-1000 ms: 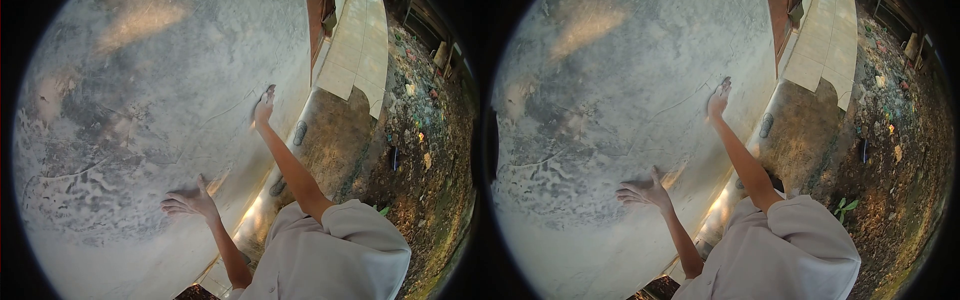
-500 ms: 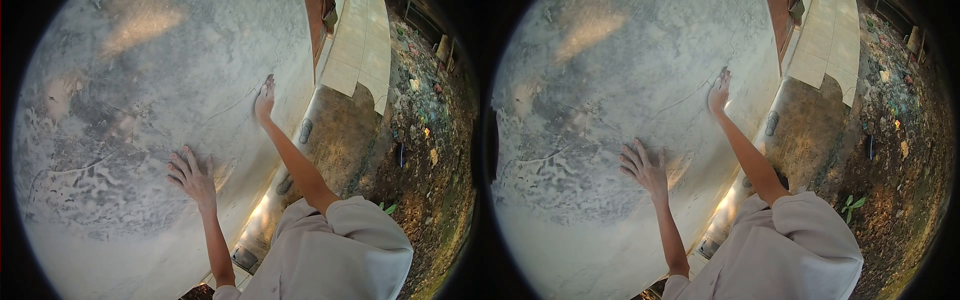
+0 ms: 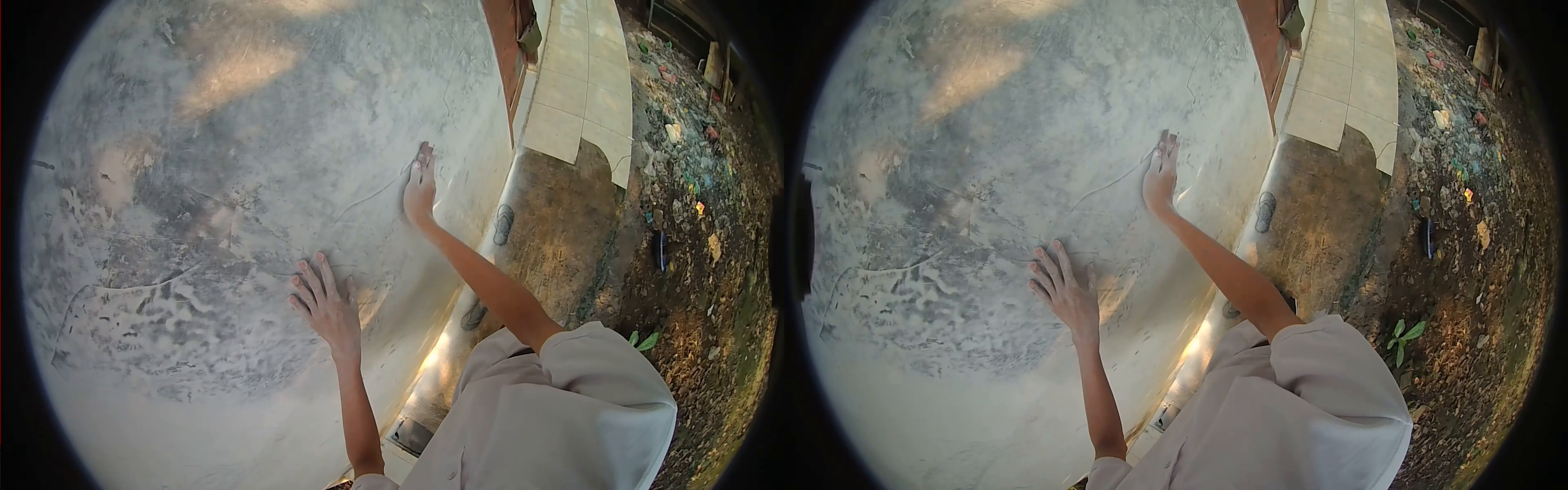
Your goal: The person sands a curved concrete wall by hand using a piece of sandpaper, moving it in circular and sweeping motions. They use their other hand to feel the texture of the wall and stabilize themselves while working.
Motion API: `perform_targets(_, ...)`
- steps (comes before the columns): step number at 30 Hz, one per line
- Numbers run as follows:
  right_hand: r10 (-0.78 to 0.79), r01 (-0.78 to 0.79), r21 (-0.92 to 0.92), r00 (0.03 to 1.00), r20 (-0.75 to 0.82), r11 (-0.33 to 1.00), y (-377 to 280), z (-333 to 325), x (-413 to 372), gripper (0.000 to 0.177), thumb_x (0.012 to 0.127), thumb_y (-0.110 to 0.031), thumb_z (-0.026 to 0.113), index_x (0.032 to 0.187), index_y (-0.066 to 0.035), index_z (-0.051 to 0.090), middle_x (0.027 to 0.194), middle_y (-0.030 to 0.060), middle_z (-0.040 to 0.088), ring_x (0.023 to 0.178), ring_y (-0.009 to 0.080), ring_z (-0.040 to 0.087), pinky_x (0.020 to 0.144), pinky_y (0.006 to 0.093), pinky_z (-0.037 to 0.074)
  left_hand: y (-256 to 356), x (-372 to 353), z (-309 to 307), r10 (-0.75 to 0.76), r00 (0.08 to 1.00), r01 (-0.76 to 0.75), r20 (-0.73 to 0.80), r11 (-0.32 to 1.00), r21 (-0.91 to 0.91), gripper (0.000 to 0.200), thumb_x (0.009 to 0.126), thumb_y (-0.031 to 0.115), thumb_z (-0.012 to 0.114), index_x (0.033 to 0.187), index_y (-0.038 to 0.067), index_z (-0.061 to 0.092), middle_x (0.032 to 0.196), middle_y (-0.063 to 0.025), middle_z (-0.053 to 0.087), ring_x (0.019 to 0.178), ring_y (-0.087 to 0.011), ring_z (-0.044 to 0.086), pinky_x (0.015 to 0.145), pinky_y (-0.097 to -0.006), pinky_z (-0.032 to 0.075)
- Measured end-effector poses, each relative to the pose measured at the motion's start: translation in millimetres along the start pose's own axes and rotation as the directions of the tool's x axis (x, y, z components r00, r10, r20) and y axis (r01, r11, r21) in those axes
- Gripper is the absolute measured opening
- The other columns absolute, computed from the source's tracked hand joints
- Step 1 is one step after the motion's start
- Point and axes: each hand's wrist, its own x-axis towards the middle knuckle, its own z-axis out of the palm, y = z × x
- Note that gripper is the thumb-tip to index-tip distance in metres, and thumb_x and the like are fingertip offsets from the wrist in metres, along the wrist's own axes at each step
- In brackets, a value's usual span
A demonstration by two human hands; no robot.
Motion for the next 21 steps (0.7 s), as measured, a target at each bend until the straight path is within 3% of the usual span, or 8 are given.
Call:
perform_targets(3, 0.116, -0.131, -0.178, 0.989, -0.089, 0.975, 55, 2, 81, 0.051, 0.099, -0.021, 0.037, 0.144, 0.0, 0.033, 0.152, 0.0192, 0.03, 0.139, 0.0326, 0.031, 0.113, 0.0355, 0.026, 2, 1, -1, -0.013, 1.0, 0.013, 0.002, 1.0, 0.013, 0.081, 0.081, 0.038, 0.071, 0.15, 0.022, 0.031, 0.157, -0.0097, 0.022, 0.145, -0.0329, 0.015, 0.115, -0.0535, 0.017)
perform_targets(6, 0.273, -0.276, -0.023, 0.959, -0.074, 0.961, 25, -3, 84, 0.053, 0.098, -0.023, 0.037, 0.145, 0.0, 0.031, 0.151, 0.0192, 0.032, 0.136, 0.0325, 0.035, 0.112, 0.036, 0.028, 5, 1, 4, -0.024, 0.999, 0.025, -0.039, 1.0, 0.014, 0.081, 0.08, 0.038, 0.071, 0.149, 0.022, 0.032, 0.157, -0.0092, 0.023, 0.145, -0.0329, 0.015, 0.115, -0.0538, 0.018)
perform_targets(7, 0.253, -0.261, -0.085, 0.963, -0.092, 0.962, 15, 4, 67, 0.053, 0.098, -0.022, 0.038, 0.146, 0.0, 0.03, 0.151, 0.0191, 0.032, 0.135, 0.0319, 0.037, 0.111, 0.0352, 0.029, 6, 1, 5, -0.033, 0.998, 0.033, -0.048, 0.999, 0.012, 0.081, 0.08, 0.038, 0.071, 0.149, 0.022, 0.032, 0.157, -0.0092, 0.023, 0.145, -0.0329, 0.015, 0.115, -0.0538, 0.018)
perform_targets(9, 0.152, -0.147, 0.131, 0.988, -0.035, 0.98, -32, 11, 5, 0.05, 0.099, -0.019, 0.037, 0.145, 0.0, 0.032, 0.153, 0.0196, 0.027, 0.14, 0.0323, 0.03, 0.113, 0.0362, 0.025, 7, 1, 5, -0.034, 0.998, 0.035, -0.052, 0.999, 0.009, 0.081, 0.08, 0.038, 0.071, 0.149, 0.023, 0.032, 0.157, -0.0088, 0.023, 0.145, -0.0328, 0.015, 0.115, -0.054, 0.017)
perform_targets(11, -0.033, 0.047, -0.124, 0.993, 0.109, 0.991, -54, 11, -52, 0.049, 0.1, -0.016, 0.036, 0.147, -0.001, 0.029, 0.156, 0.0193, 0.02, 0.144, 0.0335, 0.019, 0.115, 0.0383, 0.021, 5, 0, 5, -0.042, 0.999, 0.042, -0.029, 0.999, -0.001, 0.081, 0.08, 0.038, 0.071, 0.149, 0.023, 0.032, 0.157, -0.0086, 0.023, 0.145, -0.0327, 0.015, 0.114, -0.0541, 0.017)
perform_targets(14, -0.118, 0.142, -0.093, 0.967, 0.226, 0.986, -59, 11, -86, 0.048, 0.102, -0.015, 0.033, 0.148, -0.003, 0.028, 0.157, 0.02, 0.014, 0.145, 0.0351, 0.01, 0.116, 0.0407, 0.017, 5, 0, 5, -0.043, 0.999, 0.043, 0.004, 0.999, -0.018, 0.081, 0.08, 0.039, 0.071, 0.149, 0.023, 0.032, 0.157, -0.0085, 0.024, 0.146, -0.0324, 0.015, 0.114, -0.0542, 0.017)
perform_targets(17, -0.068, 0.067, 0.016, 0.992, 0.106, 0.998, -57, 18, -58, 0.047, 0.102, -0.016, 0.033, 0.147, -0.003, 0.03, 0.155, 0.0216, 0.018, 0.144, 0.0346, 0.017, 0.116, 0.0392, 0.02, 3, -1, 8, -0.032, 0.999, 0.031, -0.02, 0.999, -0.015, 0.08, 0.081, 0.039, 0.07, 0.149, 0.023, 0.032, 0.157, -0.0085, 0.024, 0.145, -0.0322, 0.015, 0.114, -0.0541, 0.017)
perform_targets(21, 0.253, -0.24, 0.192, 0.967, -0.044, 0.952, -51, 17, 32, 0.048, 0.101, -0.016, 0.035, 0.147, -0.005, 0.032, 0.15, 0.0195, 0.034, 0.141, 0.0286, 0.028, 0.113, 0.0341, 0.025, 3, 1, 9, -0.028, 0.998, 0.024, -0.054, 0.998, -0.057, 0.077, 0.082, 0.036, 0.069, 0.149, 0.021, 0.034, 0.156, -0.0084, 0.026, 0.145, -0.0315, 0.018, 0.114, -0.0527, 0.02)
